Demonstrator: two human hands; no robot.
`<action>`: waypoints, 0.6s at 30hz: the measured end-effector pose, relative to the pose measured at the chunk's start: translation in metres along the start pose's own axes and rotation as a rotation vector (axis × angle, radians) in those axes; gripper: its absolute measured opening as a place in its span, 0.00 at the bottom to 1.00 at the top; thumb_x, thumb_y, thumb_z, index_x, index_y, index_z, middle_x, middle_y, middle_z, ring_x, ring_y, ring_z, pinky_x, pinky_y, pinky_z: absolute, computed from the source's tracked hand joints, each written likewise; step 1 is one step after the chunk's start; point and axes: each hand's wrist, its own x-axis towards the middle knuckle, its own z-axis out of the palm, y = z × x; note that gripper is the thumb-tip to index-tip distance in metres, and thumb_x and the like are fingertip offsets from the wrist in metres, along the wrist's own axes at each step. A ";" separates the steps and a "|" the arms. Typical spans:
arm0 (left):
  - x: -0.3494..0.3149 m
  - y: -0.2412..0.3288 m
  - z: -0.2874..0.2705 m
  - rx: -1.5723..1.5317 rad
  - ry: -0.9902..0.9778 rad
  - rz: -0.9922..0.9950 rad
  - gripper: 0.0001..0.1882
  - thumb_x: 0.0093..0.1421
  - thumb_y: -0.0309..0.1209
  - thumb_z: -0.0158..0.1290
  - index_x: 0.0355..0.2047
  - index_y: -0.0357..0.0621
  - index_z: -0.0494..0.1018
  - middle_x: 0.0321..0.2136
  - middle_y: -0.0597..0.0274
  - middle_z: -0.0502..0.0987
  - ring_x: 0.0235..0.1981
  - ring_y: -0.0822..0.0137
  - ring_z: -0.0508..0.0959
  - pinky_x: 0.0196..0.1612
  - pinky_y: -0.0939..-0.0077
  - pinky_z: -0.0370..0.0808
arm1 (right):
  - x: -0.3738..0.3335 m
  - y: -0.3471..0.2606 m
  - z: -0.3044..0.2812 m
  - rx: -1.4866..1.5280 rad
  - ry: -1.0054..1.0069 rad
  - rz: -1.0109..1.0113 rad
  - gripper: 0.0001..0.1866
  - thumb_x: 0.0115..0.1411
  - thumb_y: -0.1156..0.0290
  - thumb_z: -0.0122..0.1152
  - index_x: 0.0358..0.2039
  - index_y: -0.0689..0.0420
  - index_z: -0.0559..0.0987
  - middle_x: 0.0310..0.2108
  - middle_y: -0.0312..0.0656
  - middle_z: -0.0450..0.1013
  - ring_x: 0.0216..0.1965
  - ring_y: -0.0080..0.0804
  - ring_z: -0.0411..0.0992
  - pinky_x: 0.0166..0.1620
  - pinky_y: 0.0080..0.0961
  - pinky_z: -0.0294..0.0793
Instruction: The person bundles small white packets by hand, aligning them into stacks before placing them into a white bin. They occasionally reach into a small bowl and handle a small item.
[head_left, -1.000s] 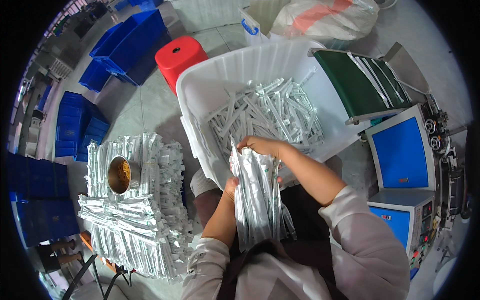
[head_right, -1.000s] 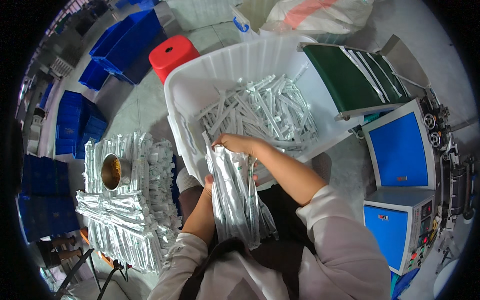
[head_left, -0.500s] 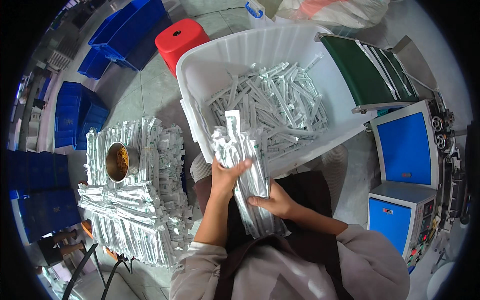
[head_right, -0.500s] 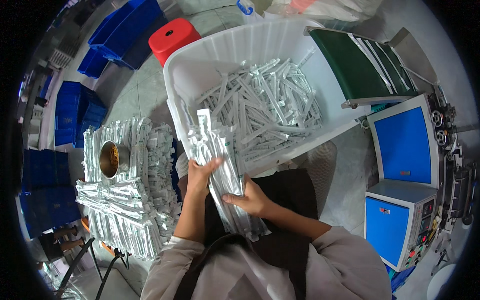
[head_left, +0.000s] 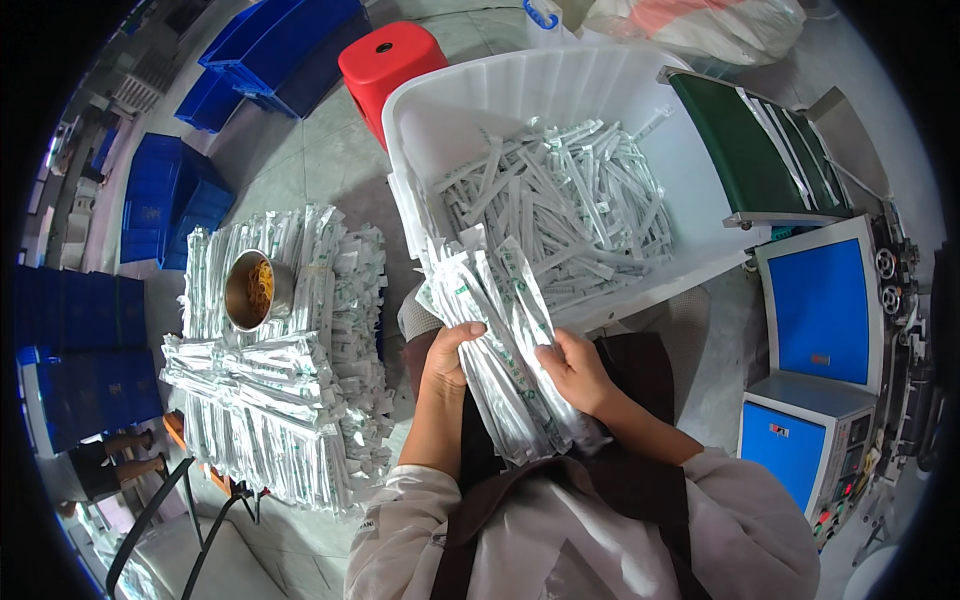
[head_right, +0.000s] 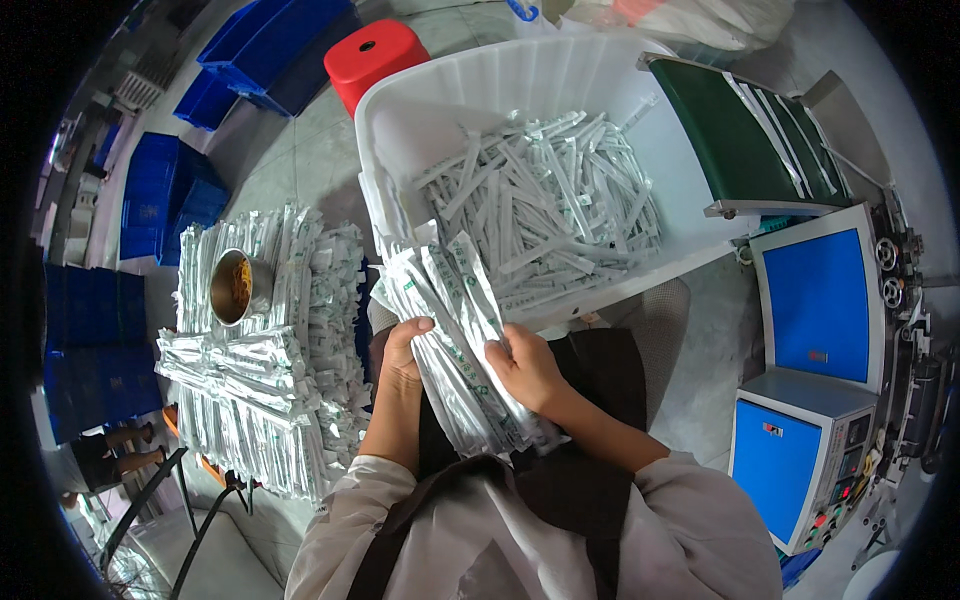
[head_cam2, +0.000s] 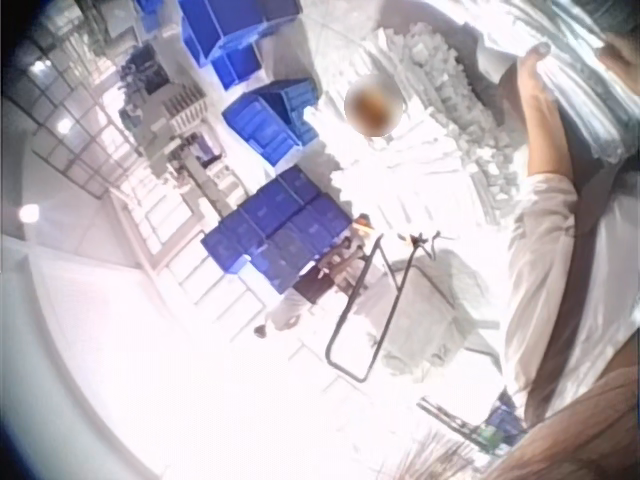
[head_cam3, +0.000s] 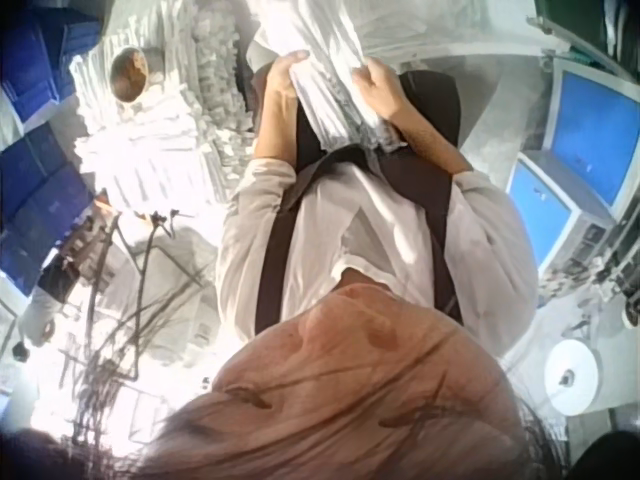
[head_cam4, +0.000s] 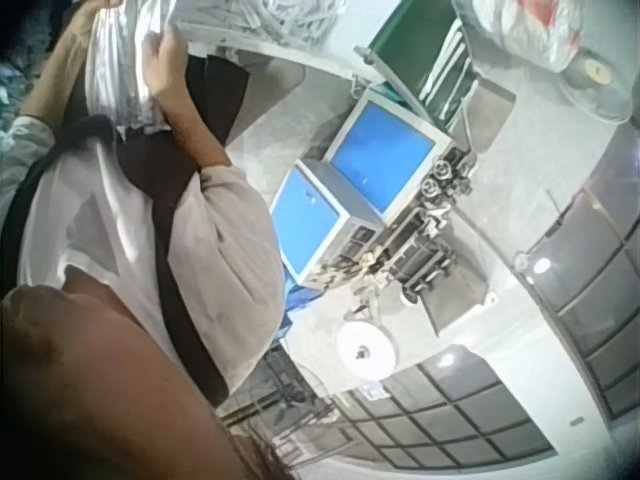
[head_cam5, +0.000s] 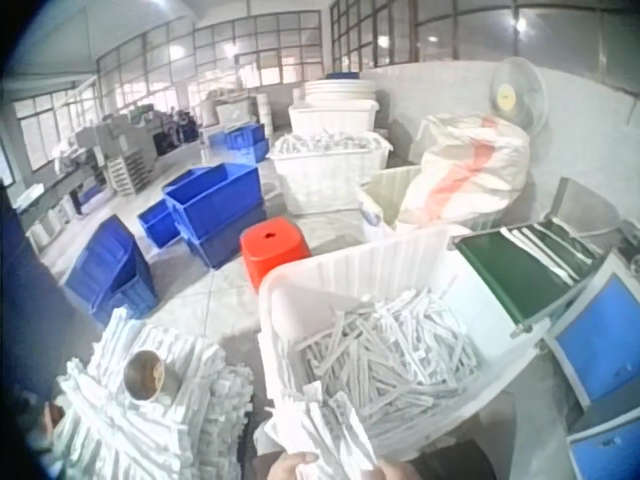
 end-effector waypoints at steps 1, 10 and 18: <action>0.001 0.000 -0.004 -0.031 -0.032 -0.007 0.28 0.42 0.23 0.53 0.47 0.30 0.63 0.36 0.49 0.74 0.36 0.56 0.77 0.41 0.65 0.76 | 0.001 0.004 0.001 0.010 -0.006 0.047 0.11 0.55 0.68 0.52 0.28 0.64 0.66 0.20 0.52 0.68 0.22 0.50 0.69 0.27 0.36 0.67; 0.000 -0.002 -0.010 -0.033 0.033 0.090 0.26 0.44 0.21 0.50 0.47 0.28 0.62 0.38 0.47 0.73 0.36 0.54 0.76 0.41 0.61 0.76 | -0.002 -0.004 0.013 -0.024 0.104 -0.124 0.14 0.52 0.74 0.56 0.37 0.65 0.64 0.30 0.56 0.70 0.32 0.54 0.70 0.33 0.36 0.69; -0.005 0.015 -0.005 -0.041 0.194 0.319 0.25 0.41 0.30 0.53 0.42 0.40 0.65 0.32 0.54 0.70 0.33 0.58 0.72 0.40 0.62 0.71 | 0.061 -0.010 -0.017 0.312 0.088 0.115 0.09 0.60 0.73 0.45 0.39 0.63 0.61 0.24 0.41 0.73 0.21 0.25 0.73 0.23 0.20 0.73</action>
